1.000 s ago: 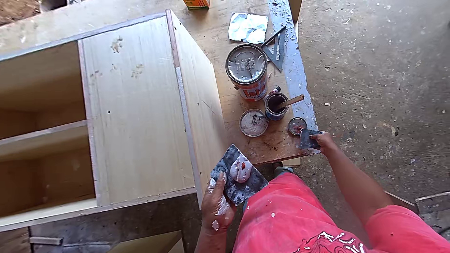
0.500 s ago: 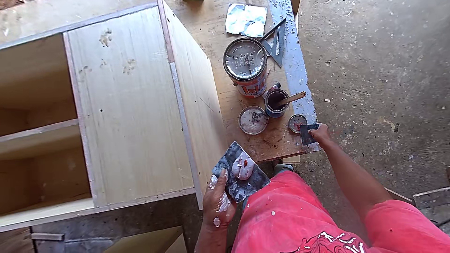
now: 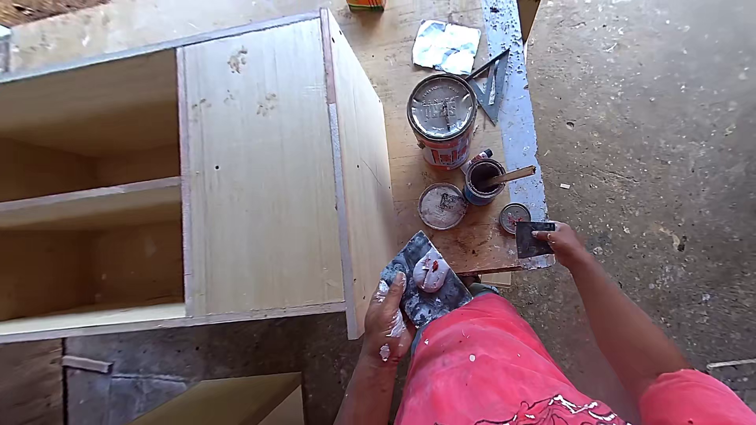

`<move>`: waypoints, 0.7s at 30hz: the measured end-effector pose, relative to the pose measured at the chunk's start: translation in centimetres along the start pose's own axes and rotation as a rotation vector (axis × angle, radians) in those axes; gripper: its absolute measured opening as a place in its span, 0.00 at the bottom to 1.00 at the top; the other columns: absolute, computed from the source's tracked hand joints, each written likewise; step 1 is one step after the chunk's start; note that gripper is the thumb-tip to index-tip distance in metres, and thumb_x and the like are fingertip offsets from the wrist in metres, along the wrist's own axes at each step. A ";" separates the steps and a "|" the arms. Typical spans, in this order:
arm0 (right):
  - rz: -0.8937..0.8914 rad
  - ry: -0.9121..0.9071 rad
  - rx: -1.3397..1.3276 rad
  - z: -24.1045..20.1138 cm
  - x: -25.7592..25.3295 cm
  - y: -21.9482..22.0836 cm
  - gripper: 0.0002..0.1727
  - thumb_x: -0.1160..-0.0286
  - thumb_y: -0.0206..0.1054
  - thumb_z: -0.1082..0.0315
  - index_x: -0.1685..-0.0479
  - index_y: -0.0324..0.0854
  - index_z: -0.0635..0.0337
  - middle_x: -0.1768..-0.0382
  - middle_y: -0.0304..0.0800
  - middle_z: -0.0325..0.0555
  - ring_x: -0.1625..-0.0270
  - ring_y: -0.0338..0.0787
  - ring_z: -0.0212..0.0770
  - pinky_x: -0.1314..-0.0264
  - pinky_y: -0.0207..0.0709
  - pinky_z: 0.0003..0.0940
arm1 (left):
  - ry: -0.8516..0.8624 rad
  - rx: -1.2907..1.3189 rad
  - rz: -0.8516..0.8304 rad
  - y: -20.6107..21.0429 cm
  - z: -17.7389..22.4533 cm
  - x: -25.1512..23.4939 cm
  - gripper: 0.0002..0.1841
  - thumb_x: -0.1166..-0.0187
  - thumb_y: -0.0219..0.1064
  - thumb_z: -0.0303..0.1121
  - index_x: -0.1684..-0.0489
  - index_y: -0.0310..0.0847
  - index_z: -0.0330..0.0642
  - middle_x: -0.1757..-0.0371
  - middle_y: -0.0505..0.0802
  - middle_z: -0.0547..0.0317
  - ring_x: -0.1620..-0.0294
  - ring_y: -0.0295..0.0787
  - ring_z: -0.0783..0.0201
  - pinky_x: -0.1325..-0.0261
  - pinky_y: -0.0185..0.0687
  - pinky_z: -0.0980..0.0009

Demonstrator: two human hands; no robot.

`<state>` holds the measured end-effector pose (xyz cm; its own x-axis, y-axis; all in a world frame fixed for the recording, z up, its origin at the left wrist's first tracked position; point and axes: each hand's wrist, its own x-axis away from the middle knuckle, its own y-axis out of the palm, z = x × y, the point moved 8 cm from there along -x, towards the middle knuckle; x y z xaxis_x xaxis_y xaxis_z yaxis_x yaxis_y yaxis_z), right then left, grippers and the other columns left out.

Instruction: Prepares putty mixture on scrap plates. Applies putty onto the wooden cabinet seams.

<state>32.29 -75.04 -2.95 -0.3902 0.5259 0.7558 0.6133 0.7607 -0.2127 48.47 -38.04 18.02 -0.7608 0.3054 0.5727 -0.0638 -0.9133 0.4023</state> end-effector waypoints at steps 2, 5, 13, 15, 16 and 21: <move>-0.043 -0.095 -0.040 -1.7 1.7 -0.7 0.18 0.26 0.71 0.76 0.37 0.80 0.68 0.51 0.93 0.58 0.52 0.95 0.48 0.46 0.90 0.48 | -0.019 -0.005 -0.025 0.5 -0.6 -0.5 0.16 0.07 0.47 0.29 0.27 0.68 0.32 0.46 0.92 0.41 0.46 0.93 0.53 0.41 0.91 0.54; -0.148 -0.335 -0.015 -6.5 6.2 -1.1 0.13 0.28 0.71 0.77 0.46 0.81 0.68 0.56 0.93 0.53 0.55 0.95 0.42 0.47 0.91 0.42 | -0.052 -0.023 -0.056 1.8 -1.5 -1.4 0.16 0.07 0.48 0.30 0.29 0.69 0.31 0.48 0.92 0.42 0.48 0.94 0.53 0.42 0.91 0.53; -0.146 -1.457 0.635 -22.3 26.6 3.0 0.11 0.20 0.65 0.64 0.52 0.95 0.50 0.48 0.93 0.39 0.40 0.88 0.36 0.36 0.84 0.37 | -0.066 -0.034 -0.206 6.0 -1.2 -2.1 0.14 0.08 0.52 0.31 0.35 0.74 0.31 0.53 0.93 0.44 0.52 0.94 0.56 0.44 0.91 0.58; -0.038 -1.675 0.884 -23.9 30.2 5.1 0.13 0.21 0.64 0.65 0.52 0.95 0.45 0.44 0.93 0.45 0.32 0.85 0.49 0.31 0.76 0.54 | -0.046 -0.044 -0.235 6.6 -0.7 -1.9 0.14 0.08 0.53 0.31 0.34 0.75 0.33 0.54 0.93 0.46 0.53 0.93 0.58 0.44 0.91 0.59; -0.002 -1.758 0.974 -24.5 31.5 6.2 0.13 0.23 0.64 0.66 0.53 0.96 0.44 0.43 0.93 0.46 0.30 0.84 0.53 0.27 0.72 0.58 | -0.032 -0.048 -0.250 6.8 -0.3 -1.7 0.14 0.08 0.53 0.31 0.34 0.75 0.34 0.54 0.93 0.47 0.53 0.93 0.59 0.44 0.90 0.60; -0.007 -1.964 1.265 -24.5 33.9 10.5 0.14 0.22 0.63 0.71 0.53 0.93 0.44 0.37 0.91 0.48 0.23 0.79 0.58 0.14 0.55 0.67 | 0.022 -0.057 -0.280 7.0 1.2 -0.9 0.14 0.08 0.53 0.32 0.34 0.75 0.34 0.53 0.92 0.48 0.52 0.93 0.60 0.43 0.90 0.61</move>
<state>42.32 -58.59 35.65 -0.8118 -0.4612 -0.3580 0.3376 0.1294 -0.9323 49.46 -44.35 21.16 -0.7223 0.5423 0.4291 -0.3089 -0.8082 0.5015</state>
